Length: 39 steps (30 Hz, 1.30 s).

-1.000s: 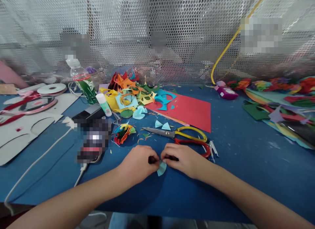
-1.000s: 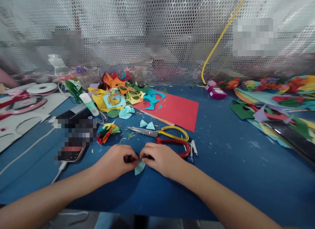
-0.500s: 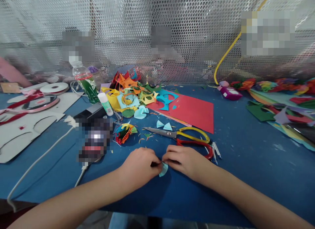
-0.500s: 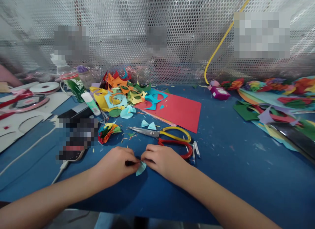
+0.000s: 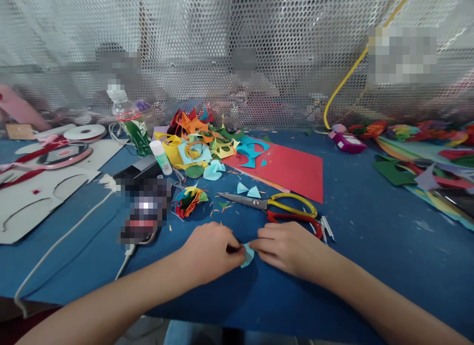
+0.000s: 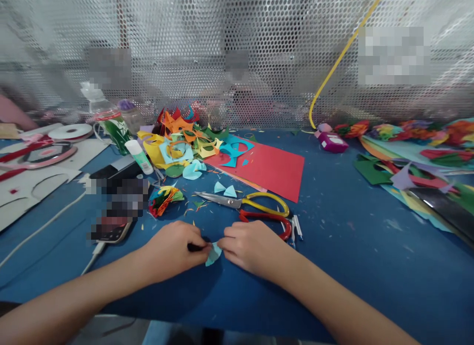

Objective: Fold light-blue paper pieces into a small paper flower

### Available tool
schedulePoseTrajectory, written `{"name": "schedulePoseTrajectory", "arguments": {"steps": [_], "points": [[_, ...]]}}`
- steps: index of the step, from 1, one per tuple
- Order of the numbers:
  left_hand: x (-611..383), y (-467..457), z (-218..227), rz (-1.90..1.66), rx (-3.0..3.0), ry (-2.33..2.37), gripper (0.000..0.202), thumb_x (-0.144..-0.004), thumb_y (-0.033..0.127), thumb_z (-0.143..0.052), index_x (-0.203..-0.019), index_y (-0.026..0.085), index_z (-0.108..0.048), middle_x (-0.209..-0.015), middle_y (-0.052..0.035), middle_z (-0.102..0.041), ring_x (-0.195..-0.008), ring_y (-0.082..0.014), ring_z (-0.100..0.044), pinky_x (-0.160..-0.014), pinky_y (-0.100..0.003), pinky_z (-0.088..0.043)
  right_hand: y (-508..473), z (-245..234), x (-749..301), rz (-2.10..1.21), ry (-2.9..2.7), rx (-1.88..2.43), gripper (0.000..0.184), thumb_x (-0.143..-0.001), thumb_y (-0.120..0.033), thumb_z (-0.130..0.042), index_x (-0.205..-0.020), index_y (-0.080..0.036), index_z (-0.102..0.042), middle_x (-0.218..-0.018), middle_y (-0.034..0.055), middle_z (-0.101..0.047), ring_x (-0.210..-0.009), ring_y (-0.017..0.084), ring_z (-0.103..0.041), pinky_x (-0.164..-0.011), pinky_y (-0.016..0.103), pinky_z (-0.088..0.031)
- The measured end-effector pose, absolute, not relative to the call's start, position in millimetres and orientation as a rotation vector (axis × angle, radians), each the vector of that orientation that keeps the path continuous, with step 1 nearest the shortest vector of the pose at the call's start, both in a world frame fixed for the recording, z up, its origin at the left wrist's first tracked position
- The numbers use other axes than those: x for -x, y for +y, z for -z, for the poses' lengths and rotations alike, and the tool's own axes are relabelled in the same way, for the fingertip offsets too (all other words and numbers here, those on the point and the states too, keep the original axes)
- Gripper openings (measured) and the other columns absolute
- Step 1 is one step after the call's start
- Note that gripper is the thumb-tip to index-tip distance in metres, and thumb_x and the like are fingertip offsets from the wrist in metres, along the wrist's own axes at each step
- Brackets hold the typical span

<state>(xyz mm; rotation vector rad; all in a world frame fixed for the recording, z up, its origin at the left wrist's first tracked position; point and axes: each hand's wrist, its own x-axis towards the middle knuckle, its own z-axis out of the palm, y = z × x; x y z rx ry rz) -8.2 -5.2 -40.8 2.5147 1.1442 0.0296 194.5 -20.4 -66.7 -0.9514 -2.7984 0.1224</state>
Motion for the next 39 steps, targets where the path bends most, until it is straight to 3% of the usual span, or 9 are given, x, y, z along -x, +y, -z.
{"name": "schedulePoseTrajectory", "arguments": {"steps": [4,9,14,17,21,25,29,39], "points": [[8,-4,41,-0.068,-2.444,1.146,0.031,-0.08,0.031,-0.049,-0.057,0.019,-0.066,-0.056,-0.0016,-0.06,-0.057,-0.0141,-0.054,-0.052,-0.025,-0.029,-18,63,-197,-0.384,-2.67,1.079,0.018,-0.085,-0.017,-0.047,-0.086,-0.021,-0.065,-0.074,0.0008,-0.063,-0.069,0.013,-0.059,-0.063,0.024,-0.04],[10,1,46,-0.149,-2.354,1.109,0.019,-0.076,0.028,-0.053,-0.074,0.021,-0.071,-0.072,-0.002,-0.067,-0.068,-0.0166,-0.06,-0.056,-0.024,-0.035,-14,67,-193,-0.414,-2.551,1.106,0.011,-0.084,-0.024,-0.053,-0.09,-0.021,-0.062,-0.08,-0.0004,-0.064,-0.072,0.012,-0.06,-0.063,0.021,-0.044],[11,4,48,-0.293,-2.315,1.131,0.015,-0.076,0.028,-0.055,-0.079,0.021,-0.068,-0.078,-0.0011,-0.066,-0.072,-0.0168,-0.06,-0.062,-0.025,-0.04,-13,71,-186,-0.266,-2.574,1.059,0.01,-0.084,-0.017,-0.05,-0.081,-0.019,-0.06,-0.076,0.0002,-0.062,-0.068,0.013,-0.06,-0.057,0.022,-0.044],[11,4,45,-0.426,-2.295,1.118,0.017,-0.079,0.033,-0.055,-0.081,0.021,-0.066,-0.079,-0.0009,-0.067,-0.072,-0.0157,-0.06,-0.062,-0.024,-0.042,-15,68,-186,-0.112,-2.509,1.071,0.016,-0.086,-0.018,-0.044,-0.084,-0.017,-0.06,-0.078,0.0052,-0.063,-0.071,0.018,-0.06,-0.061,0.028,-0.046],[10,3,43,-0.647,-2.297,0.981,0.012,-0.08,0.026,-0.057,-0.079,0.019,-0.066,-0.074,-0.0004,-0.066,-0.068,-0.0125,-0.059,-0.06,-0.022,-0.043,-19,62,-186,0.138,-2.337,0.946,0.013,-0.086,-0.017,-0.047,-0.084,-0.016,-0.06,-0.075,0.0052,-0.064,-0.069,0.018,-0.06,-0.063,0.03,-0.048],[12,3,46,-0.92,-2.351,0.838,0.012,-0.081,0.023,-0.056,-0.083,0.018,-0.067,-0.077,-0.0016,-0.067,-0.072,-0.013,-0.06,-0.065,-0.024,-0.046,-19,60,-184,-0.161,-2.071,0.905,0.01,-0.081,-0.017,-0.058,-0.09,-0.019,-0.062,-0.083,0.0038,-0.066,-0.075,0.014,-0.062,-0.068,0.024,-0.051],[13,3,47,-1.101,-2.356,0.782,0.011,-0.08,0.025,-0.06,-0.084,0.018,-0.068,-0.076,-0.0021,-0.069,-0.071,-0.0127,-0.061,-0.064,-0.023,-0.048,-17,58,-182,-0.428,-1.947,0.894,0.01,-0.078,-0.014,-0.061,-0.085,-0.02,-0.065,-0.078,0.0014,-0.068,-0.07,0.011,-0.064,-0.065,0.019,-0.052],[10,2,42,-1.198,-2.352,0.666,0.008,-0.077,0.017,-0.063,-0.082,0.017,-0.069,-0.073,-0.0029,-0.069,-0.064,-0.0113,-0.061,-0.062,-0.024,-0.049,-21,53,-181,-0.248,-1.984,0.852,0.011,-0.081,-0.016,-0.058,-0.083,-0.02,-0.068,-0.074,0.0023,-0.071,-0.068,0.013,-0.066,-0.065,0.02,-0.055]]}}
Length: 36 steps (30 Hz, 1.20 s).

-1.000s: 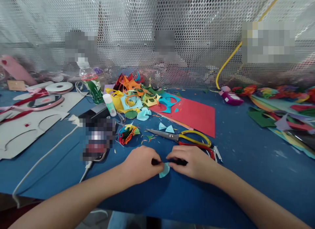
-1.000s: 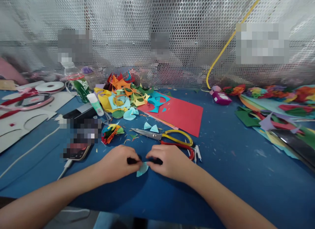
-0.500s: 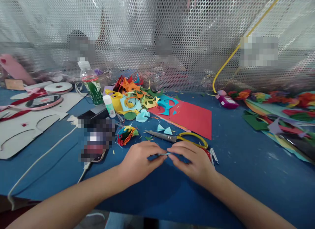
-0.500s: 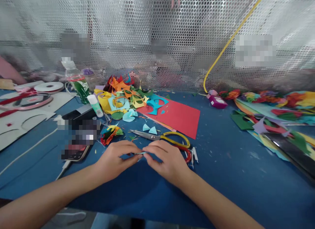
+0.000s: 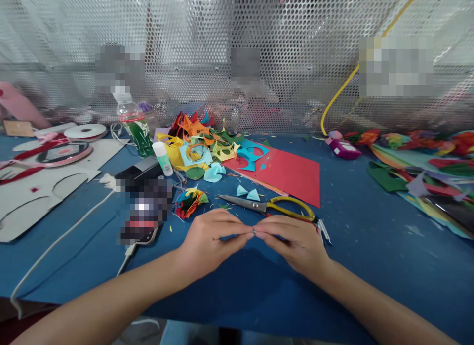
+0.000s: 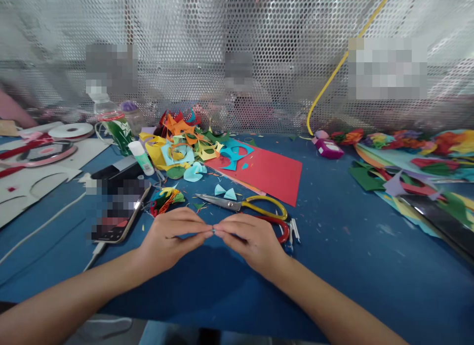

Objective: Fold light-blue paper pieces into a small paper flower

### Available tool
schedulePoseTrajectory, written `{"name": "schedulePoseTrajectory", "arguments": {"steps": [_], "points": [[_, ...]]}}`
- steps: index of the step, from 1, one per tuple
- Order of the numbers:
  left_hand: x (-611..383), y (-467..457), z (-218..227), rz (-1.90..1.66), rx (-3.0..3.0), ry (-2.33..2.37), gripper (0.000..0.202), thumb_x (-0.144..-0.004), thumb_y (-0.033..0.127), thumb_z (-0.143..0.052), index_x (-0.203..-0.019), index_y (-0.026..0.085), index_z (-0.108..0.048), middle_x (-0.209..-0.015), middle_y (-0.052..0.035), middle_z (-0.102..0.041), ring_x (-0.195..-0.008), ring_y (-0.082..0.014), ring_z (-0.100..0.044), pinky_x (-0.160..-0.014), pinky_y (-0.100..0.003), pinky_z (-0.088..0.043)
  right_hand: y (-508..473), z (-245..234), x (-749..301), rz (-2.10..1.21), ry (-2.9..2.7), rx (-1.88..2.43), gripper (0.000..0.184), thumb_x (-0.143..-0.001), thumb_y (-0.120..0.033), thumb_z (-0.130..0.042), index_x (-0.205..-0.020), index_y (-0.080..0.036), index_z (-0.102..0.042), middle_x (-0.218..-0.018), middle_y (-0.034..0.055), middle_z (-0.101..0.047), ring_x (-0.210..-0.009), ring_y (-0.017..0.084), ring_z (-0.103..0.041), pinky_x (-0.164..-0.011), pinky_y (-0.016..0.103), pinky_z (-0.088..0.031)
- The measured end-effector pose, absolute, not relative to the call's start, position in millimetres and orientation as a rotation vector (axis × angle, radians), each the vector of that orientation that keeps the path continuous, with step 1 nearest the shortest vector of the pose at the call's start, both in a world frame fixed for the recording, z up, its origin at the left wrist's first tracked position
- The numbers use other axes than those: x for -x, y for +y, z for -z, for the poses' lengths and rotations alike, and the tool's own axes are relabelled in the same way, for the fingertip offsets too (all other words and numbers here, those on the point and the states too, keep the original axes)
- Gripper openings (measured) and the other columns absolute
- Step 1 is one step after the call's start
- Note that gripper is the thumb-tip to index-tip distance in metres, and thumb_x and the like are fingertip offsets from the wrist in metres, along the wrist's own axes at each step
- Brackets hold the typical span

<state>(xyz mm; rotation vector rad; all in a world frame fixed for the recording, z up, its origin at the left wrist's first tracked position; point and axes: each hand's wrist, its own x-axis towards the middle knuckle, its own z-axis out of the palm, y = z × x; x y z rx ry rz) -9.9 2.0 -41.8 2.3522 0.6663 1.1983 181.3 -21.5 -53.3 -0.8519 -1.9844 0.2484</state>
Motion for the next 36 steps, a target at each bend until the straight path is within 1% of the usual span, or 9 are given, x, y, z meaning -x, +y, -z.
{"name": "schedulePoseTrajectory", "arguments": {"steps": [4,9,14,16,20,23,28,32,36], "points": [[9,0,40,-1.169,-2.335,0.673,0.009,-0.078,0.017,-0.06,-0.08,0.019,-0.069,-0.072,-0.0023,-0.07,-0.063,-0.0116,-0.061,-0.063,-0.026,-0.05,-25,53,-179,-0.282,-1.986,0.901,0.012,-0.082,-0.017,-0.056,-0.083,-0.021,-0.067,-0.076,0.0012,-0.071,-0.069,0.013,-0.066,-0.065,0.021,-0.054],[5,-8,39,-1.251,-2.255,0.694,0.007,-0.075,0.015,-0.062,-0.073,0.017,-0.068,-0.064,-0.0023,-0.068,-0.057,-0.0112,-0.059,-0.06,-0.025,-0.049,-30,52,-172,-0.401,-1.857,0.914,0.011,-0.079,-0.017,-0.057,-0.076,-0.022,-0.066,-0.069,0.0001,-0.068,-0.061,0.012,-0.064,-0.059,0.021,-0.052],[4,-10,39,-1.178,-1.865,0.87,0.007,-0.076,0.02,-0.063,-0.075,0.015,-0.068,-0.069,-0.004,-0.065,-0.061,-0.0104,-0.059,-0.047,-0.017,-0.045,-27,54,-167,-0.771,-1.741,0.943,0.007,-0.078,-0.019,-0.059,-0.084,-0.02,-0.062,-0.08,0.0026,-0.065,-0.072,0.014,-0.062,-0.065,0.023,-0.052],[4,-9,39,-1.127,-1.753,0.898,0.01,-0.077,0.024,-0.062,-0.077,0.015,-0.067,-0.073,-0.0042,-0.064,-0.061,-0.0103,-0.058,-0.045,-0.016,-0.044,-25,55,-167,-0.865,-1.709,0.966,0.005,-0.08,-0.022,-0.057,-0.083,-0.02,-0.061,-0.079,0.0022,-0.064,-0.073,0.014,-0.061,-0.065,0.023,-0.051],[4,-6,36,-0.968,-1.759,0.908,0.012,-0.079,0.025,-0.059,-0.077,0.015,-0.066,-0.074,-0.0037,-0.062,-0.066,-0.0108,-0.059,-0.051,-0.016,-0.046,-23,56,-172,-0.811,-1.656,1.052,0.009,-0.082,-0.023,-0.054,-0.075,-0.02,-0.059,-0.073,0.0003,-0.061,-0.067,0.013,-0.058,-0.061,0.022,-0.047],[5,-5,33,-0.9,-1.806,0.907,0.015,-0.079,0.025,-0.058,-0.086,0.016,-0.067,-0.083,-0.0055,-0.064,-0.072,-0.0123,-0.06,-0.055,-0.017,-0.048,-23,54,-175,-0.755,-1.782,1.067,0.009,-0.081,-0.02,-0.054,-0.072,-0.019,-0.058,-0.07,0.0,-0.061,-0.064,0.012,-0.057,-0.06,0.023,-0.045],[7,-2,30,-0.78,-1.888,0.836,0.016,-0.08,0.024,-0.056,-0.082,0.016,-0.07,-0.074,-0.0045,-0.063,-0.062,-0.0098,-0.056,-0.047,-0.015,-0.041,-23,52,-178,-0.661,-1.882,1.027,0.009,-0.08,-0.017,-0.054,-0.072,-0.02,-0.058,-0.069,-0.0001,-0.061,-0.063,0.012,-0.057,-0.059,0.023,-0.046],[7,-1,32,-0.758,-1.897,0.833,0.017,-0.08,0.025,-0.057,-0.083,0.017,-0.071,-0.071,-0.0044,-0.062,-0.056,-0.0082,-0.051,-0.043,-0.016,-0.035,-24,52,-180,-0.56,-1.941,1.001,0.008,-0.08,-0.019,-0.054,-0.074,-0.02,-0.06,-0.07,0.0001,-0.062,-0.064,0.012,-0.059,-0.061,0.024,-0.047],[7,1,35,-0.773,-1.891,0.81,0.015,-0.079,0.024,-0.06,-0.084,0.017,-0.072,-0.071,-0.0051,-0.064,-0.057,-0.0093,-0.051,-0.045,-0.019,-0.035,-25,51,-180,-0.446,-1.981,0.995,0.008,-0.079,-0.017,-0.055,-0.074,-0.02,-0.061,-0.07,0.0002,-0.064,-0.065,0.012,-0.06,-0.062,0.023,-0.048]]}}
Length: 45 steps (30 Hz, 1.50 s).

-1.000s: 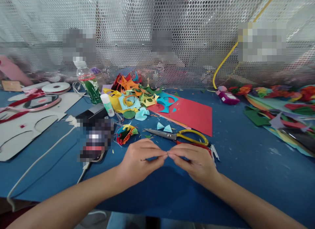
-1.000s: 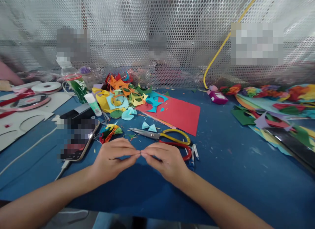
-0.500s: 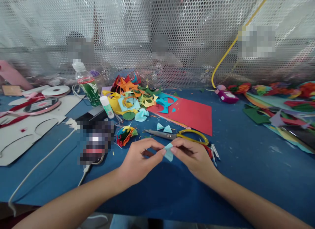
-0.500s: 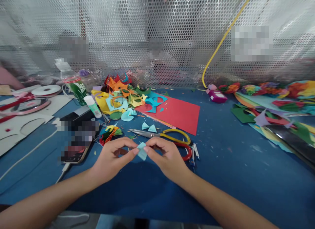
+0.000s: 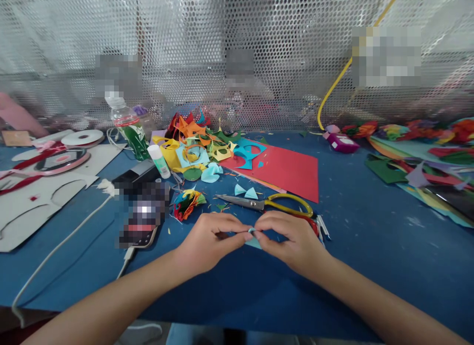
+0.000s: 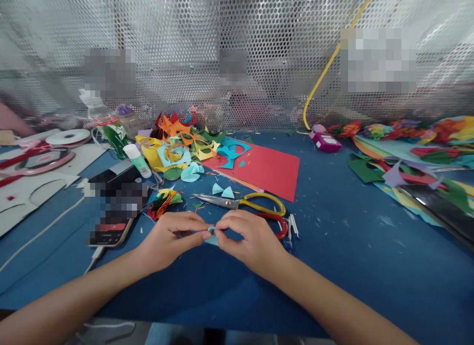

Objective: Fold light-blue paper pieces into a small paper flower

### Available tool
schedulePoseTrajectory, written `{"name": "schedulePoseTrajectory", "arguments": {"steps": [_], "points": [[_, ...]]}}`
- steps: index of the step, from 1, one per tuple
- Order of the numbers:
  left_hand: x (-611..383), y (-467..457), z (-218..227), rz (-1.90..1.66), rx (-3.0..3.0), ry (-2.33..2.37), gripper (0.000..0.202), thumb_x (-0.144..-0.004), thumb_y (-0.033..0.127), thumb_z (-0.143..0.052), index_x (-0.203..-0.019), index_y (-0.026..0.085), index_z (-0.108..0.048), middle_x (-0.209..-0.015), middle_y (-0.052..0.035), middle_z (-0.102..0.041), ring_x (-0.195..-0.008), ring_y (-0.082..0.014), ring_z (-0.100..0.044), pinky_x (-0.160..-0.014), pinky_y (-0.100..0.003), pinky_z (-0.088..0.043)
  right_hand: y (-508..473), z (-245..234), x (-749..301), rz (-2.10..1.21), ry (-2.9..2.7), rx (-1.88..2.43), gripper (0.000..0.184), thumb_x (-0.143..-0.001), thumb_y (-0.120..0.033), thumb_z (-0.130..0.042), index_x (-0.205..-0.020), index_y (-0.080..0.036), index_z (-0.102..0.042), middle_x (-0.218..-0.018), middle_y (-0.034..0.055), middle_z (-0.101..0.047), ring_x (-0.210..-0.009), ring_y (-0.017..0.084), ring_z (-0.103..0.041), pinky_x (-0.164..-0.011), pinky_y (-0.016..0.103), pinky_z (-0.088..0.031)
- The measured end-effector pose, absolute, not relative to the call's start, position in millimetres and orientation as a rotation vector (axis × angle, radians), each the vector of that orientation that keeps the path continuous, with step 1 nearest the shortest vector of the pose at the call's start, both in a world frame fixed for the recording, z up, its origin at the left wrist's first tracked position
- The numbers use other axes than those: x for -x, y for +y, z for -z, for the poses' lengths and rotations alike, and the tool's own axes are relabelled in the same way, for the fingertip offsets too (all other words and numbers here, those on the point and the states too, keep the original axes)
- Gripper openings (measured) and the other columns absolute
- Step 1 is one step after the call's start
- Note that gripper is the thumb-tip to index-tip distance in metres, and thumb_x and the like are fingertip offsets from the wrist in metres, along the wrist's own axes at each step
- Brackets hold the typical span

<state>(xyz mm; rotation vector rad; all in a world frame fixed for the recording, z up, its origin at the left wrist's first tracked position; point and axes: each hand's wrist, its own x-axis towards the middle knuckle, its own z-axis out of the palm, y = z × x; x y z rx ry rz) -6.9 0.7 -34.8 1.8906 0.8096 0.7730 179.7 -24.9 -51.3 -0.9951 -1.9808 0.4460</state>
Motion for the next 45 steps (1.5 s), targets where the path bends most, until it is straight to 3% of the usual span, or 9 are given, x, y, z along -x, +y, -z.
{"name": "schedulePoseTrajectory", "arguments": {"steps": [7,14,26,35,39,45], "points": [[5.9,0.2,35.0,-0.81,-1.909,0.852,0.014,-0.078,0.023,-0.06,-0.076,0.015,-0.072,-0.066,-0.0044,-0.066,-0.055,-0.0099,-0.052,-0.045,-0.02,-0.036,-26.6,50.8,-177.9,-0.333,-2.014,0.973,0.01,-0.079,-0.016,-0.053,-0.074,-0.02,-0.061,-0.07,0.0009,-0.065,-0.066,0.013,-0.061,-0.062,0.023,-0.05],[5.8,-0.2,38.3,-0.823,-1.815,0.908,0.015,-0.076,0.026,-0.062,-0.076,0.015,-0.072,-0.071,-0.0054,-0.068,-0.061,-0.0125,-0.057,-0.048,-0.021,-0.039,-27.7,48.5,-180.3,-0.564,-1.993,1.084,0.01,-0.082,-0.02,-0.051,-0.076,-0.021,-0.06,-0.075,0.0011,-0.064,-0.069,0.013,-0.06,-0.064,0.024,-0.049],[6.1,0.6,37.1,-0.781,-1.82,0.911,0.007,-0.071,0.022,-0.068,-0.071,0.016,-0.072,-0.067,-0.0027,-0.069,-0.06,-0.0112,-0.059,-0.052,-0.019,-0.042,-26.9,52.9,-180.9,-0.451,-2.112,0.98,0.012,-0.086,-0.02,-0.049,-0.083,-0.02,-0.061,-0.079,0.0023,-0.064,-0.074,0.013,-0.06,-0.067,0.024,-0.048],[9.6,-0.8,40.3,-0.7,-1.873,1.034,0.009,-0.067,0.024,-0.071,-0.068,0.016,-0.068,-0.064,0.001,-0.066,-0.058,-0.0092,-0.058,-0.053,-0.017,-0.042,-28.9,52.8,-177.1,-0.643,-2.085,1.005,0.018,-0.089,-0.022,-0.045,-0.08,-0.02,-0.06,-0.077,0.002,-0.063,-0.072,0.013,-0.058,-0.066,0.023,-0.046],[8.3,0.8,40.0,-0.73,-1.917,1.051,0.006,-0.073,0.023,-0.067,-0.074,0.018,-0.069,-0.07,0.0007,-0.068,-0.066,-0.0103,-0.06,-0.058,-0.017,-0.044,-28.7,54.3,-176.2,-0.71,-2.004,1.123,0.011,-0.087,-0.022,-0.048,-0.081,-0.02,-0.057,-0.079,0.0012,-0.061,-0.073,0.013,-0.057,-0.067,0.024,-0.045],[7.6,0.1,39.0,-0.711,-1.843,1.073,0.019,-0.08,0.03,-0.057,-0.085,0.018,-0.07,-0.08,-0.0027,-0.069,-0.063,-0.0121,-0.06,-0.054,-0.02,-0.048,-25.1,53.6,-178.3,-0.655,-1.974,1.161,0.008,-0.082,-0.015,-0.049,-0.076,-0.019,-0.051,-0.079,0.0006,-0.056,-0.074,0.013,-0.054,-0.069,0.025,-0.043]]}}
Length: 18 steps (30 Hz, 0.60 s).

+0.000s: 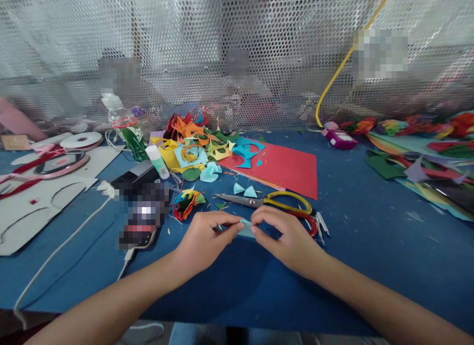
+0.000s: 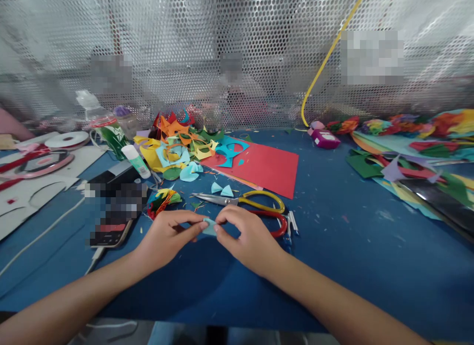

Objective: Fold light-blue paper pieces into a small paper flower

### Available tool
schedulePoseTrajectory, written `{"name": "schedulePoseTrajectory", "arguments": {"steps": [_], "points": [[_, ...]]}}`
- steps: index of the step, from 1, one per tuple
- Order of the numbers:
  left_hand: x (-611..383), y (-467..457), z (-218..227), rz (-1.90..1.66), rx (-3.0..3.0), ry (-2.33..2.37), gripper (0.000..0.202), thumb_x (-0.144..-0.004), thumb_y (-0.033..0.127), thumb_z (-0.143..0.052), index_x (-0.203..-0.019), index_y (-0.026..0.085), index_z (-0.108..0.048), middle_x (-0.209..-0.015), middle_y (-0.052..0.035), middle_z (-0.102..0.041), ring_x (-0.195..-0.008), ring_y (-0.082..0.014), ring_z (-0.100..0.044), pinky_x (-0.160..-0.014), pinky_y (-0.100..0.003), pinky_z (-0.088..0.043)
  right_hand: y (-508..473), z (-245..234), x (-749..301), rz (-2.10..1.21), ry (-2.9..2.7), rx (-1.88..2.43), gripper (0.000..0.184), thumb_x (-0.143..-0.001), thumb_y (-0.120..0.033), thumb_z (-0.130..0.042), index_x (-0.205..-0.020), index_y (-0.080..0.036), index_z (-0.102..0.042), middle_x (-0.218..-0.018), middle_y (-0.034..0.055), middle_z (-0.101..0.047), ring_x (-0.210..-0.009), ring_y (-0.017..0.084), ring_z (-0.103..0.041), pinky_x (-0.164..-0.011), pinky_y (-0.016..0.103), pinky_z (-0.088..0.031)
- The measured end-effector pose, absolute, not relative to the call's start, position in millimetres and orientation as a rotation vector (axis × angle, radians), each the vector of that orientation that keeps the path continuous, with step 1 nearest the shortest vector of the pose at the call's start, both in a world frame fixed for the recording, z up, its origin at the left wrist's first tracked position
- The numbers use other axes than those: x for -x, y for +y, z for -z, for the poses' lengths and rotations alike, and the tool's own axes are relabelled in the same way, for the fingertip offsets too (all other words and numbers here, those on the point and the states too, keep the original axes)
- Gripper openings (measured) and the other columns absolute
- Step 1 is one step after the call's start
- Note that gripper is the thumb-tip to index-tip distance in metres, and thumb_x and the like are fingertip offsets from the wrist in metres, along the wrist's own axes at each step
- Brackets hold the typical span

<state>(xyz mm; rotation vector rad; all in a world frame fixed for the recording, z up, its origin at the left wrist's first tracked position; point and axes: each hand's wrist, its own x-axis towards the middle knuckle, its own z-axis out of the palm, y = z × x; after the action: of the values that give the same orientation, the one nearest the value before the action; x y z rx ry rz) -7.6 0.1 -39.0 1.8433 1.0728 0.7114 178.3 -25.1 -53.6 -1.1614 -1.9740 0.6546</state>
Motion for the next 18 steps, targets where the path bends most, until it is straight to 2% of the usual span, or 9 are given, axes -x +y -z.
{"name": "schedulePoseTrajectory", "arguments": {"steps": [3,6,10,15,18], "points": [[7.8,-0.9,38.7,-0.715,-1.846,1.084,0.019,-0.08,0.029,-0.056,-0.088,0.019,-0.071,-0.086,-0.0022,-0.07,-0.068,-0.0132,-0.061,-0.054,-0.02,-0.048,-23.8,53.4,-178.5,-0.611,-1.97,1.145,0.009,-0.083,-0.014,-0.049,-0.076,-0.019,-0.051,-0.08,0.0007,-0.056,-0.076,0.013,-0.054,-0.07,0.025,-0.042],[7.9,-0.5,39.9,-0.742,-1.834,1.097,0.017,-0.077,0.027,-0.059,-0.088,0.02,-0.071,-0.08,-0.0011,-0.071,-0.065,-0.0126,-0.062,-0.052,-0.019,-0.047,-23.7,53.0,-178.2,-0.592,-1.973,1.133,0.009,-0.083,-0.014,-0.049,-0.076,-0.019,-0.052,-0.08,0.0008,-0.056,-0.076,0.013,-0.053,-0.071,0.025,-0.042],[7.6,0.7,42.9,-0.804,-1.802,1.062,0.012,-0.073,0.026,-0.065,-0.082,0.021,-0.071,-0.071,0.0002,-0.071,-0.065,-0.0124,-0.064,-0.051,-0.017,-0.045,-25.2,52.1,-177.7,-0.626,-1.97,1.112,0.008,-0.084,-0.015,-0.049,-0.077,-0.019,-0.053,-0.081,0.0012,-0.056,-0.077,0.013,-0.054,-0.071,0.025,-0.042],[7.7,-2.1,44.6,-0.861,-1.822,1.068,0.012,-0.07,0.027,-0.069,-0.075,0.017,-0.064,-0.068,0.0005,-0.067,-0.063,-0.011,-0.062,-0.048,-0.014,-0.043,-28.8,50.9,-176.5,-0.669,-1.979,1.095,0.01,-0.085,-0.016,-0.048,-0.076,-0.019,-0.053,-0.082,0.0015,-0.056,-0.076,0.013,-0.054,-0.07,0.025,-0.042],[8.9,-2.7,44.5,-0.877,-1.999,0.995,0.008,-0.072,0.021,-0.066,-0.067,0.016,-0.062,-0.066,0.0004,-0.065,-0.061,-0.0094,-0.059,-0.048,-0.015,-0.043,-29.6,50.8,-175.9,-0.672,-1.998,1.097,0.01,-0.085,-0.017,-0.048,-0.076,-0.019,-0.054,-0.082,0.0011,-0.056,-0.077,0.013,-0.054,-0.071,0.025,-0.042]]}}
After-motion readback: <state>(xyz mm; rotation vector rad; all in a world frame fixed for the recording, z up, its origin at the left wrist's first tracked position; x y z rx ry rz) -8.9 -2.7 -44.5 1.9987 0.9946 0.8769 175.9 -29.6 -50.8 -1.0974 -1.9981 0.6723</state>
